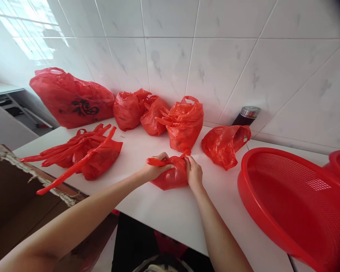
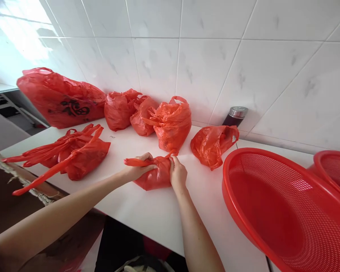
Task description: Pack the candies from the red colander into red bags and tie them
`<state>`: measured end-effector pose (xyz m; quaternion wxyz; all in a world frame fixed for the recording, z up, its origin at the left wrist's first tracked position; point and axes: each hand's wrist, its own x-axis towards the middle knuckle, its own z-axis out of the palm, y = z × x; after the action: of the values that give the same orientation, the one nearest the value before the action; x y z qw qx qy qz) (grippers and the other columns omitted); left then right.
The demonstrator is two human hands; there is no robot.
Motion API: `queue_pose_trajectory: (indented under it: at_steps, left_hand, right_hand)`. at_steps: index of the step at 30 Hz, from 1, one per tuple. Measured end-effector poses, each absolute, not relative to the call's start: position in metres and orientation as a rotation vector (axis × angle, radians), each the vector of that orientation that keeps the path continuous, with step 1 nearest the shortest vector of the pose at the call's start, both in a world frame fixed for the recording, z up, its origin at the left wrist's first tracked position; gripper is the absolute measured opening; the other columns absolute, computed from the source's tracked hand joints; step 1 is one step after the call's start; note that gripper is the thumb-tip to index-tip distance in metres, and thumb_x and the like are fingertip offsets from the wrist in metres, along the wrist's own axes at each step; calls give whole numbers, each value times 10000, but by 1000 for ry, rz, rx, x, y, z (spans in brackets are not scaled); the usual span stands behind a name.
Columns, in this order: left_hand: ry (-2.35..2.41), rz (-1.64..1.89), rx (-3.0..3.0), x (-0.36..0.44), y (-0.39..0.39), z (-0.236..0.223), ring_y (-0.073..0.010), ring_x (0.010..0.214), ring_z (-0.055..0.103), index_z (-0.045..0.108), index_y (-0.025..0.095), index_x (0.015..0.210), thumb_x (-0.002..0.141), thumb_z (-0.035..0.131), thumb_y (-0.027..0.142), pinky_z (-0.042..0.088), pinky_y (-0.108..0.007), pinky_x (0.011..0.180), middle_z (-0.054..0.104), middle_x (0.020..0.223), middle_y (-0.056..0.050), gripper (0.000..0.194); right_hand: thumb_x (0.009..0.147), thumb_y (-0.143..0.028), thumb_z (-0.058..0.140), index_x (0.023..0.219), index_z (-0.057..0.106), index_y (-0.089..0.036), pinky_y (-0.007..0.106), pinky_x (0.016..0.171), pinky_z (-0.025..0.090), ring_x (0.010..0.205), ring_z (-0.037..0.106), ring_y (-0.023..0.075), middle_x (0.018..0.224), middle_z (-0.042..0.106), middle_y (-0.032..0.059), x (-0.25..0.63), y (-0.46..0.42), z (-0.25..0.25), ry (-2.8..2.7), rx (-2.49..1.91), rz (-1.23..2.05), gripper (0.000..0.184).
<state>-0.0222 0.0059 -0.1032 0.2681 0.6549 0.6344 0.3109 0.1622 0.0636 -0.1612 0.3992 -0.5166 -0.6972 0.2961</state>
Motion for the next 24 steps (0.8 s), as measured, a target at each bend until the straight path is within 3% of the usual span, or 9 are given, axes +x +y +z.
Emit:
queue_pose_trajectory:
  at_steps: [4,7,12,15,18,21,24]
  left_hand:
    - [1750,823,1736,-23,4,-119,-173,692,622,454,241,744,894,404,541,486,-272,594,654,760,-15,339]
    - [1757,765,1787,-21,2,-131,-166,695,619,428,241,738,931,315,517,485,-261,608,624,746,0,356]
    - [1834,598,1965,-19,3,-143,-210,711,596,461,237,761,906,388,363,453,-330,667,597,764,-36,206]
    - [1872,494,2086,-20,7,-149,-245,741,592,487,227,812,843,471,272,432,-370,710,595,767,-62,57]
    - [1908,408,2160,-21,10,-153,-261,759,598,511,218,861,807,515,247,419,-389,738,609,771,-71,62]
    - [1934,356,2194,-20,11,-155,-274,765,612,526,222,869,794,519,234,406,-401,756,622,758,-72,76]
    - [1939,343,2198,-18,11,-154,-282,745,620,529,220,835,805,504,236,401,-412,753,628,728,-71,43]
  right_hand:
    - [923,-451,318,1074,647,-195,396,822,442,911,623,279,1020,704,125,170,71,-168,-1711,-1363,722,443]
    - [924,-491,336,1083,639,-209,366,833,454,928,633,255,1032,707,97,171,70,-168,-1726,-1328,765,443]
    - [925,-554,366,1173,575,-292,334,869,458,1029,621,216,1113,690,20,166,58,-158,-1731,-1282,866,416]
    - [839,-587,523,1092,591,-292,352,810,462,919,636,231,995,701,10,164,54,-152,-1803,-1324,879,394]
    - [783,-475,624,965,611,-260,342,727,454,790,623,224,875,693,17,164,56,-153,-1851,-1367,860,283]
    - [782,-296,589,902,626,-246,331,725,444,773,612,210,856,692,22,165,59,-157,-1835,-1354,883,135]
    - [766,-249,577,849,641,-241,323,723,443,739,598,197,811,687,14,165,59,-160,-1815,-1335,919,105]
